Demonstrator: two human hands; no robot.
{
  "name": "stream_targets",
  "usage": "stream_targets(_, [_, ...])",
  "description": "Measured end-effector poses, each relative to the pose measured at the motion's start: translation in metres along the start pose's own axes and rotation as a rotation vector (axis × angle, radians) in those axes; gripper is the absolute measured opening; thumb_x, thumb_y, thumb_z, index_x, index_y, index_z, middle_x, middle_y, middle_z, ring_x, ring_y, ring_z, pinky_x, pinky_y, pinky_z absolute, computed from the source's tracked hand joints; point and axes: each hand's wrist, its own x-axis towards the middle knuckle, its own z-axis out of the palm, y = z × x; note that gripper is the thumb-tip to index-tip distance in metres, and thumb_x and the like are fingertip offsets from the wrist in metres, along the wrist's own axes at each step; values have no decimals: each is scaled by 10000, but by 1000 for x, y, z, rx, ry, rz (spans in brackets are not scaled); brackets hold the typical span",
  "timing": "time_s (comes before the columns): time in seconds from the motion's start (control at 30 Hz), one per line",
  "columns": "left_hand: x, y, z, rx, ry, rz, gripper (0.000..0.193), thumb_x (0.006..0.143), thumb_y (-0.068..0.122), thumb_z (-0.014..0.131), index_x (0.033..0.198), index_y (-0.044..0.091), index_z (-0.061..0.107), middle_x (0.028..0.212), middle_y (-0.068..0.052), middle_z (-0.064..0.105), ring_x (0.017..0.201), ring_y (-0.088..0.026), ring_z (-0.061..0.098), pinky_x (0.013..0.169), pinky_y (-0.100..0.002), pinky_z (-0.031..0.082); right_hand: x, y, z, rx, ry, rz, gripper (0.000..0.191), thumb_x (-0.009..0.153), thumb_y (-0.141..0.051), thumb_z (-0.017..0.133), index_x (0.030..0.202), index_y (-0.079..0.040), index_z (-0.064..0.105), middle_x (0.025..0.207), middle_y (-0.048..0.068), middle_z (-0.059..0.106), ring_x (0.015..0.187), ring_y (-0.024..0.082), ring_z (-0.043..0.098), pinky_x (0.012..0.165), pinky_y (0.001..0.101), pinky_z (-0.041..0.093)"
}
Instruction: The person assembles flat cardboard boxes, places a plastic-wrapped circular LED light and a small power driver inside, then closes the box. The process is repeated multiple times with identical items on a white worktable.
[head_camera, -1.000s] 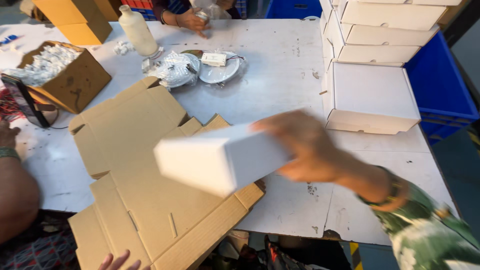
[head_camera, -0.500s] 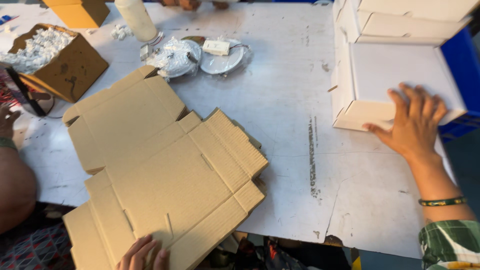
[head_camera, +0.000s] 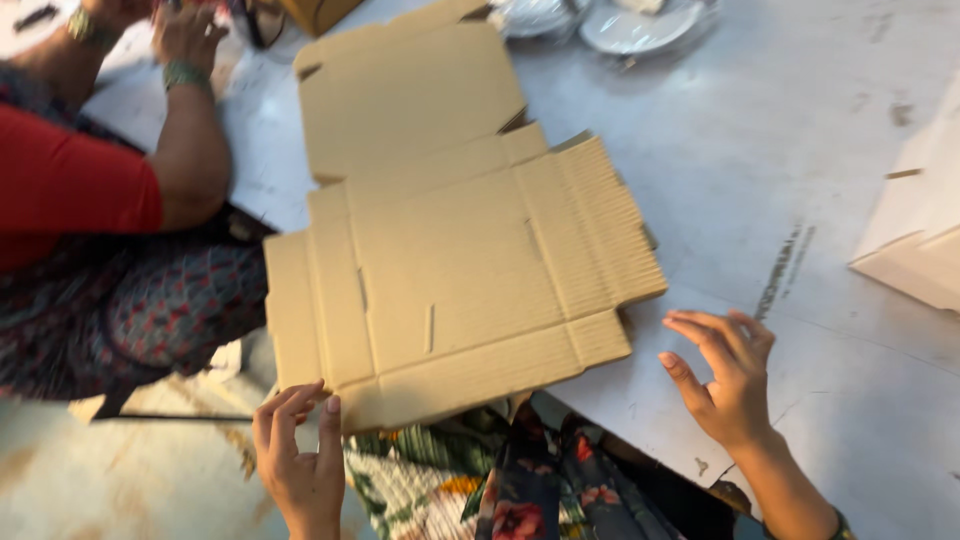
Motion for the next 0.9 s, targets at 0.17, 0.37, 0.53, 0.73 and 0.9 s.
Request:
stream_targets(0.17, [-33,-6,-12,25,-110,-132,326,922,131,739,1238,68,696,1117,-97,636,966,-196,626,871,-334,510,-5,-36,8,174,-63,130,378,932,-301,726,1245,-90,711,1183,30,679,1126,209,583,1035,354,418])
stream_targets(0.37, [-51,-4,-4,-36,-98,-112,450,937,155,707,1368,54,631,1193,-128,617,1085,-235,596,993,-359,458,-11,-47,13,287,-150,210,489,965,-316,682,1367,-41,642,1297,106,617,1184,251,553,1056,362,404])
stream_targets(0.53, [-51,-1,-3,-58,-113,-124,500,954,203,694,1417,47,588,1258,-130,582,1179,-255,554,1074,-388,385,-15,-53,13,241,-199,181,618,987,-371,637,1478,-5,552,1396,154,543,1286,302,506,1124,412,375])
stream_targets(0.73, [-54,5,0,-93,-73,-125,571,941,222,717,1460,50,555,1354,-154,511,1278,-299,465,1138,-423,303,-12,-65,8,194,-224,82,728,1018,-446,588,1532,50,447,1472,220,467,1323,343,456,1165,414,339])
stream_targets(0.9, [-49,17,9,-196,78,-146,603,846,244,826,1326,13,544,1372,-143,503,1309,-295,447,1162,-412,306,-20,-55,18,769,-34,358,507,1051,-235,681,1439,18,476,1351,133,500,1235,206,438,1181,365,349])
